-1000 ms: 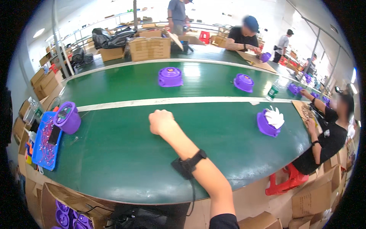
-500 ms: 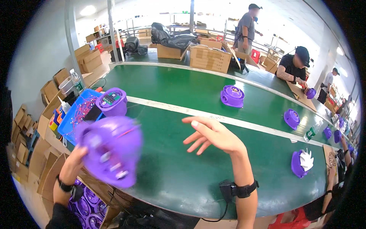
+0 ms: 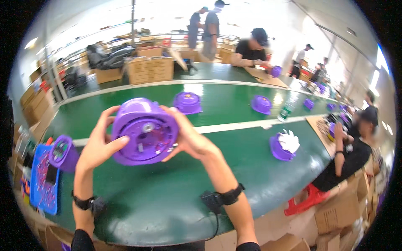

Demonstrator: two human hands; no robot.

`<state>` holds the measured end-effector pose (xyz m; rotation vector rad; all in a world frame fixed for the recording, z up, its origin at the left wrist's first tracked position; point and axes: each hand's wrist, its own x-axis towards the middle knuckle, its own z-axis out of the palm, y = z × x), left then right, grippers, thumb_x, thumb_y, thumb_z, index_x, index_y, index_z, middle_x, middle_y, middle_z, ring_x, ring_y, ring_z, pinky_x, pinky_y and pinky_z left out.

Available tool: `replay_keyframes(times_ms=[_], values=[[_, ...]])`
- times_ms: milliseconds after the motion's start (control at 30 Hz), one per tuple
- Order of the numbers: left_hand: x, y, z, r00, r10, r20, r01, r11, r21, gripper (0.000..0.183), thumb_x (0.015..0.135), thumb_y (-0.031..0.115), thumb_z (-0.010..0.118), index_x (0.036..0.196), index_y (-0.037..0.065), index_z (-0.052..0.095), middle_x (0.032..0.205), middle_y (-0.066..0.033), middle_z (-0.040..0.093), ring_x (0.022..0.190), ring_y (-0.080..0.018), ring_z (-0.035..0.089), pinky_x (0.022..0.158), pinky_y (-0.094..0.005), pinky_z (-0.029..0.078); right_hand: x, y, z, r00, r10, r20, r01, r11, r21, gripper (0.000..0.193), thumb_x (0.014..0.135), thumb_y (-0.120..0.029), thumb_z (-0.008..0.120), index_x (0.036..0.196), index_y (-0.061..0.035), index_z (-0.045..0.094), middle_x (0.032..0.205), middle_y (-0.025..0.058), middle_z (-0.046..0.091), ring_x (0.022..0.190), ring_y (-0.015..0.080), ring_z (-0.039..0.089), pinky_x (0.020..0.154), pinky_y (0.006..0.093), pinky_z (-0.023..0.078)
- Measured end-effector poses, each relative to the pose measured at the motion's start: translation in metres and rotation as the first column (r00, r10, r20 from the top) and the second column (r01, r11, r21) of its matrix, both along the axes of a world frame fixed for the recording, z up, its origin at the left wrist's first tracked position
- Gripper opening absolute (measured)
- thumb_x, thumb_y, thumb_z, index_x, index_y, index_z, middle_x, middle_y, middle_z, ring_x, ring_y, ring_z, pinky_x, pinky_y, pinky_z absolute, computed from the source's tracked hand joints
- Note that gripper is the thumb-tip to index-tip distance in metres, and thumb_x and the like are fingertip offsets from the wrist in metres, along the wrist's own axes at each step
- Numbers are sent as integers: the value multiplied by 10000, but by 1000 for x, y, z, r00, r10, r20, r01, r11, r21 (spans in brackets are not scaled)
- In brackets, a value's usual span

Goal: The person assembles purple fan units by taking purple housings from a cardboard box, inserting white fan blades, and placing the completed units on a green workbench. The person handles the components by hand, repeatedly picking up housings and blades to form finished assemblies.

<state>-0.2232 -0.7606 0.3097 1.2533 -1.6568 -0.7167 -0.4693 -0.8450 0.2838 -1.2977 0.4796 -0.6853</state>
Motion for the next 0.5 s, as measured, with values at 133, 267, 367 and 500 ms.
replay_keyframes(times_ms=[133, 267, 367, 500], values=[[22, -2, -6, 998, -58, -34, 57, 998, -22, 808, 809, 289, 742, 1444, 40, 309, 1259, -174, 488, 1024, -240, 625, 788, -314, 554, 15, 2, -6, 995, 93, 24, -94, 994, 49, 757, 965, -657, 275, 1550, -211, 100, 1549, 129, 250, 1322, 387, 425, 766, 601, 574], [37, -6, -10, 997, -70, -17, 70, 997, -36, 771, 793, 300, 714, 1428, 27, 371, 1249, -161, 532, 1102, -219, 572, 890, -310, 495, 28, 5, -17, 970, 215, 112, -235, 950, 208, 754, 974, -623, 321, 1550, -265, -6, 1549, 140, 221, 1267, 400, 473, 815, 586, 565], [32, -1, -2, 998, -60, 23, 61, 998, -24, 831, 722, 299, 743, 1422, 28, 386, 1250, -166, 547, 958, -209, 640, 765, -297, 535, 34, 9, -24, 970, 192, 149, -223, 948, 229, 793, 956, -591, 426, 1548, -287, -5, 1515, 148, 270, 1225, 378, 513, 813, 568, 566], [17, 10, 11, 975, -41, 219, 29, 998, 57, 980, 616, 333, 774, 1463, 65, 360, 1370, -156, 484, 979, -207, 651, 791, -302, 534, 31, 8, -30, 982, 173, 75, -185, 959, 215, 894, 914, -562, 545, 1547, -262, -11, 1451, 164, 330, 1136, 333, 546, 791, 497, 553]])
